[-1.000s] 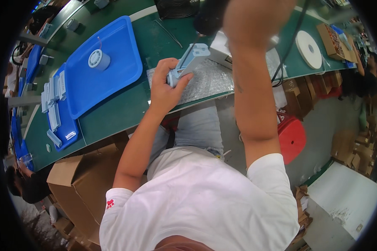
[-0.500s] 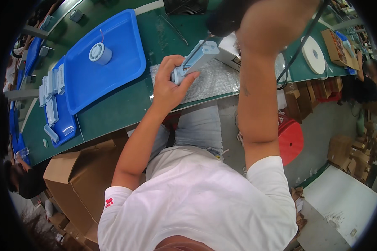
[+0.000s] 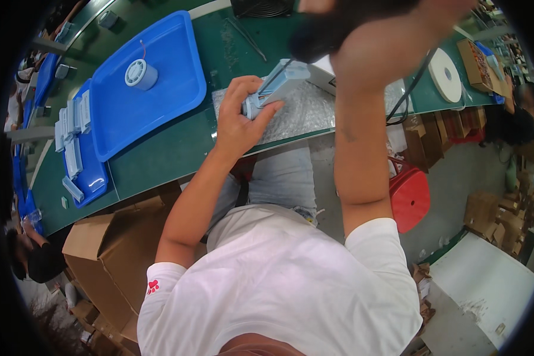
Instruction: The person inserts a cylindrical component into a light blue plastic housing and secures it using a handheld electric screwdriver. They repeat this process for multiple units, placing the finished assemblies into a blue tray on the table.
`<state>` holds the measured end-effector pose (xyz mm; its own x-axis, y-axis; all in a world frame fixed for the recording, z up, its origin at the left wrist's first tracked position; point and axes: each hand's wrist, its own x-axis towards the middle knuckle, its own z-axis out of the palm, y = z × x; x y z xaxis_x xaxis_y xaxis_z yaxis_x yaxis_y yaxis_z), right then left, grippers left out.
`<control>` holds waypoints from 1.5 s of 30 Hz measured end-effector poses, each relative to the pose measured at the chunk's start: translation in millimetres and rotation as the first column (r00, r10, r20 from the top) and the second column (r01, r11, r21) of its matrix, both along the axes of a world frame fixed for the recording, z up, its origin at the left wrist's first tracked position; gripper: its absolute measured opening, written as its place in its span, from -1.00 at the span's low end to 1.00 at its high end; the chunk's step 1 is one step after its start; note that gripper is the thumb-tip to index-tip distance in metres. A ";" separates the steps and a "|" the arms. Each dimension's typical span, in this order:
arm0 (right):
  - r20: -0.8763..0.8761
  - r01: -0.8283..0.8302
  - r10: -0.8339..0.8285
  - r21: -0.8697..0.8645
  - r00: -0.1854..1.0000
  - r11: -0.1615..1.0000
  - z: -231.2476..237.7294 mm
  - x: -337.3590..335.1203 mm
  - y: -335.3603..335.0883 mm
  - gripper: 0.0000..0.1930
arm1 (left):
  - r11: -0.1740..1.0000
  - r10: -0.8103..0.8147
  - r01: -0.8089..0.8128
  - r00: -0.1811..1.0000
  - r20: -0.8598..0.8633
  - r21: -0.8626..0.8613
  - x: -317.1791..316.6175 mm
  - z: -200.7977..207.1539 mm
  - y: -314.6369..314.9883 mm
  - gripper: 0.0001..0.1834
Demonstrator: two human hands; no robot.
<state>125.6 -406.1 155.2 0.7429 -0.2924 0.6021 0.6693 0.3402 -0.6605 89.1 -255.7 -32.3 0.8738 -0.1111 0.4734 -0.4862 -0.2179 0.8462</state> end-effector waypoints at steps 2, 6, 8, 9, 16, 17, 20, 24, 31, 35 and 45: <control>-0.016 -0.015 0.016 0.030 1.000 0.999 3.5 -4.9 1.7 -0.19 | 1.000 0.007 -0.007 1.000 0.000 0.007 1.1 3.7 -3.3 -0.62; 0.073 -0.344 0.337 0.178 0.939 0.922 10.0 -11.6 -12.1 -0.24 | 0.999 0.037 -0.037 0.999 -0.025 -0.015 4.1 -2.4 -4.2 -0.60; 0.023 -0.172 0.171 0.060 0.985 0.983 11.5 -6.5 -31.5 -0.36 | 0.999 0.033 -0.038 0.985 -0.172 -0.024 3.7 -3.7 -1.2 -0.60; 0.021 0.003 -0.002 -0.042 1.000 0.999 14.7 -4.5 -37.6 -0.42 | 0.999 0.032 -0.035 0.988 -0.149 -0.023 3.3 -2.6 -2.4 -0.61; 0.350 0.520 -0.412 -0.316 0.841 0.793 30.8 25.7 -61.0 -0.62 | 0.999 0.020 -0.024 0.994 -0.108 -0.035 2.5 -7.7 -2.7 -0.61; 0.344 0.493 -0.388 -0.308 0.855 0.813 27.6 25.7 -62.1 -0.61 | 0.999 0.018 -0.022 0.994 -0.112 -0.036 2.2 -7.8 -2.2 -0.61; 0.261 0.442 -0.381 -0.240 0.887 0.864 19.5 21.5 -64.5 -0.55 | 0.999 -0.004 0.000 0.995 -0.101 -0.039 2.6 -8.4 -1.3 -0.61; -0.175 0.272 -0.280 -0.069 0.944 0.960 15.5 -2.0 -65.3 -0.29 | 0.999 -0.012 0.008 0.997 -0.078 -0.048 2.2 -4.9 -4.5 -0.61; 0.005 0.090 -0.091 0.131 0.996 0.987 34.2 -7.0 1.8 -0.26 | 1.000 0.008 -0.008 1.000 -0.008 -0.005 0.8 0.6 -2.3 -0.62; -0.060 0.163 -0.158 0.081 0.986 0.983 23.0 3.0 4.6 -0.26 | 1.000 0.002 -0.002 1.000 -0.017 0.008 -0.5 -1.3 -2.8 -0.60; 0.234 0.170 -0.167 0.005 0.958 0.985 32.6 12.3 -34.0 -0.26 | 0.999 0.032 -0.031 0.999 -0.021 0.017 -0.4 3.7 -4.4 -0.63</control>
<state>137.9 -440.1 187.8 0.5224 -0.3909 0.7578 0.8519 0.2006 -0.4838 88.7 -260.2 -28.6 0.8870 -0.0908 0.4527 -0.4604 -0.2466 0.8528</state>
